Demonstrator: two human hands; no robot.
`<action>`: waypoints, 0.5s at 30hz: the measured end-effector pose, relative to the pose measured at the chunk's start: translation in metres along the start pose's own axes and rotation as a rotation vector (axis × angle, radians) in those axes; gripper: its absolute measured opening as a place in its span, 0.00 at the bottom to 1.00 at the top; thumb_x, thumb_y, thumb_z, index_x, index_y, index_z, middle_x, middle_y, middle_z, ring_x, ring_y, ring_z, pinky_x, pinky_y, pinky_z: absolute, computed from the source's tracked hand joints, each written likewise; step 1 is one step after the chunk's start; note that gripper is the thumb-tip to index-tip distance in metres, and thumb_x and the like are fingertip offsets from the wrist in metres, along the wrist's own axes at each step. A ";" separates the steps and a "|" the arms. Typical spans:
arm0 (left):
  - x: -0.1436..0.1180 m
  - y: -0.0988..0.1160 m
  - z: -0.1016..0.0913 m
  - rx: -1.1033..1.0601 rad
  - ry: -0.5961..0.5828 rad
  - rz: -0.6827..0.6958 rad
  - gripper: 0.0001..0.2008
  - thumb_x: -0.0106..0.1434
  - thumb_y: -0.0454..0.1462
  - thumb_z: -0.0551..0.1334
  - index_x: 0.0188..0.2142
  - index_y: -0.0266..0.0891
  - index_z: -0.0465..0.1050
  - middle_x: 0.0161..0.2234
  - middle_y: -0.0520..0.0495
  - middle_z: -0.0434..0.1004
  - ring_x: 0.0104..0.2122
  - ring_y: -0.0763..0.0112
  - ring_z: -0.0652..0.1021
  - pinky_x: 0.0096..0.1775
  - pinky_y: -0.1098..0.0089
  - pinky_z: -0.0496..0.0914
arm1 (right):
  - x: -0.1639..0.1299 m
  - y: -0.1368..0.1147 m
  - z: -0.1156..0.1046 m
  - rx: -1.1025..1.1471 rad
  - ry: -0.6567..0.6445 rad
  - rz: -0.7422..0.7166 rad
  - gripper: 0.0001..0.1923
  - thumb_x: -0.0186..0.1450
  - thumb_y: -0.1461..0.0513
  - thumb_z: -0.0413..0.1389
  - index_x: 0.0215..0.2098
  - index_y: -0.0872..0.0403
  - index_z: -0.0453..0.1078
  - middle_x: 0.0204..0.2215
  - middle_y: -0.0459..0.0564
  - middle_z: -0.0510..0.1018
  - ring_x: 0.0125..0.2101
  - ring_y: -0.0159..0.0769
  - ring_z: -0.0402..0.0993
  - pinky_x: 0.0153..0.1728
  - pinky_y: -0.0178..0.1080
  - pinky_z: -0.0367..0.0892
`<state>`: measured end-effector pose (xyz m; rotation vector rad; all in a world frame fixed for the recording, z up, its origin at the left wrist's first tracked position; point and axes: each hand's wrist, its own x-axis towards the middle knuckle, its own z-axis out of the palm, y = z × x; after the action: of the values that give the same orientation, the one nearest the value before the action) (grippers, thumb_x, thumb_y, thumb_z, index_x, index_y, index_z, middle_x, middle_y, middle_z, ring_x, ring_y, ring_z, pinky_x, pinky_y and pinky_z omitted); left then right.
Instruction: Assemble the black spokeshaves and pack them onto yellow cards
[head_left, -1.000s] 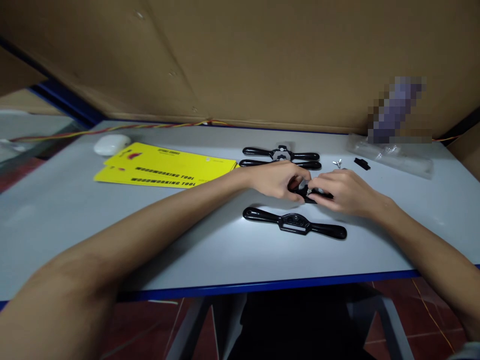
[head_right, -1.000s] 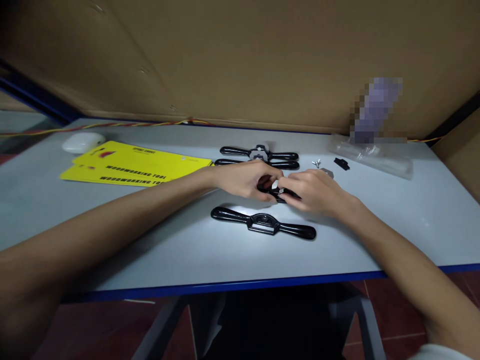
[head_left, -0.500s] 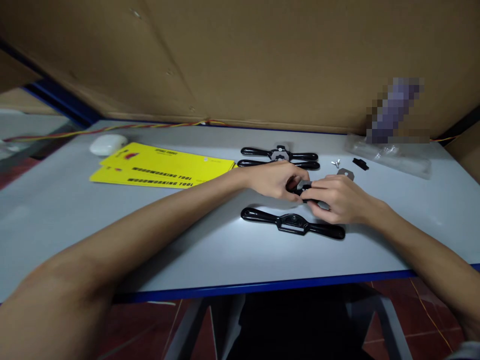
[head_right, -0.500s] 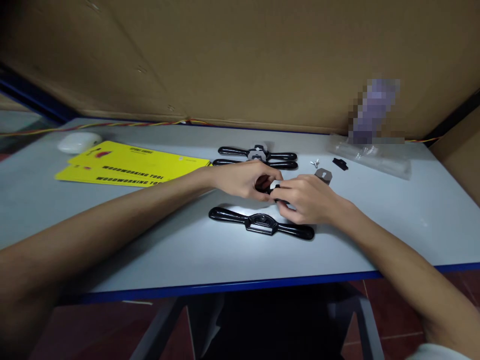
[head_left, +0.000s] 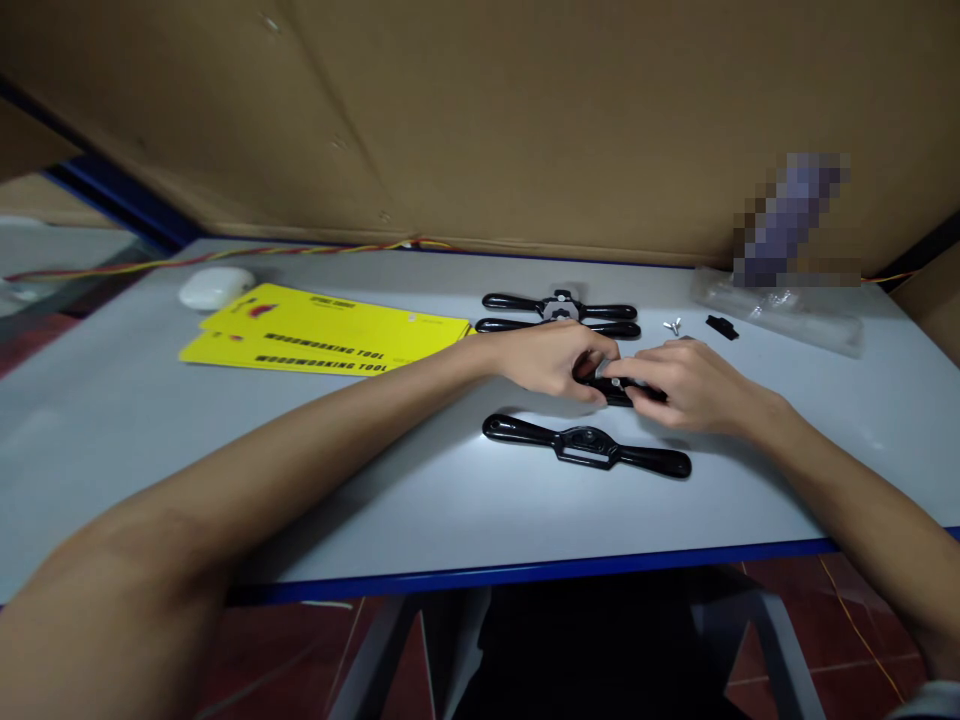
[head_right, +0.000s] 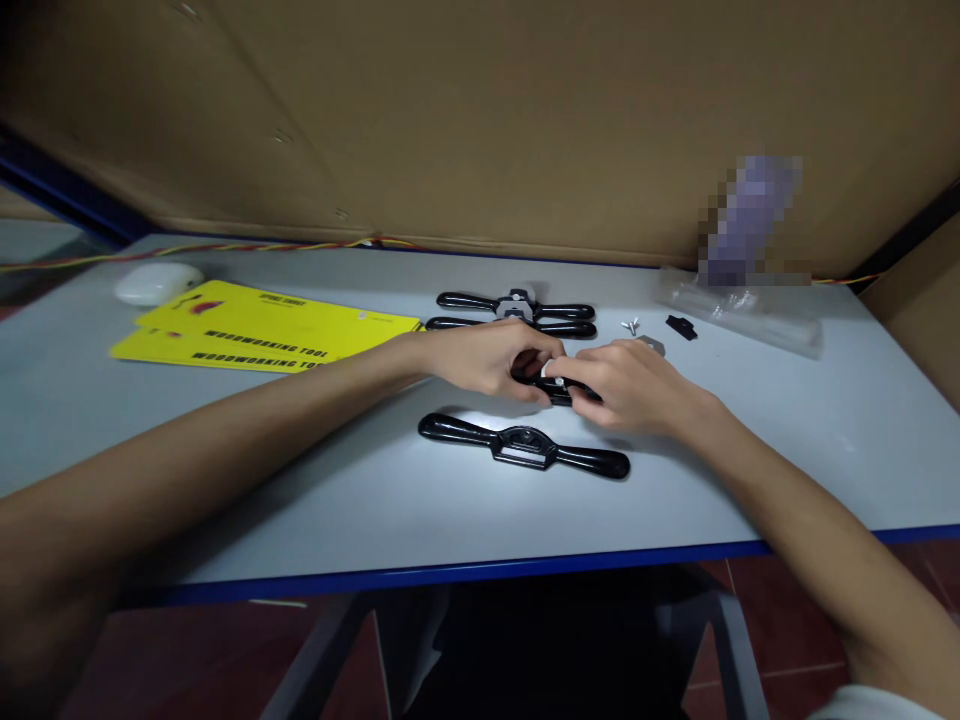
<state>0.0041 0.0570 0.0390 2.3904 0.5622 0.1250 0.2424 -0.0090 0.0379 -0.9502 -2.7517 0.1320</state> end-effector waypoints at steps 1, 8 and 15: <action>0.000 0.000 0.000 0.001 0.001 0.000 0.12 0.60 0.44 0.68 0.36 0.38 0.73 0.25 0.55 0.68 0.25 0.74 0.69 0.30 0.71 0.60 | 0.000 0.000 0.000 0.001 -0.003 0.004 0.20 0.71 0.64 0.50 0.54 0.52 0.79 0.33 0.50 0.84 0.28 0.36 0.71 0.32 0.40 0.54; 0.001 0.001 -0.001 -0.018 -0.010 -0.014 0.12 0.60 0.44 0.67 0.36 0.38 0.72 0.25 0.55 0.68 0.25 0.74 0.69 0.30 0.71 0.61 | 0.000 0.000 -0.003 0.054 -0.004 0.026 0.20 0.68 0.63 0.52 0.54 0.52 0.80 0.33 0.49 0.84 0.27 0.35 0.70 0.31 0.40 0.54; 0.002 -0.003 -0.001 -0.077 -0.019 0.027 0.08 0.63 0.41 0.63 0.36 0.37 0.73 0.27 0.53 0.69 0.26 0.73 0.69 0.30 0.71 0.63 | -0.002 0.000 -0.006 0.077 0.004 0.040 0.22 0.68 0.65 0.51 0.55 0.51 0.80 0.32 0.49 0.83 0.27 0.35 0.69 0.31 0.40 0.54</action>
<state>0.0042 0.0603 0.0378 2.3227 0.5071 0.1333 0.2448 -0.0103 0.0440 -0.9845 -2.7035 0.2414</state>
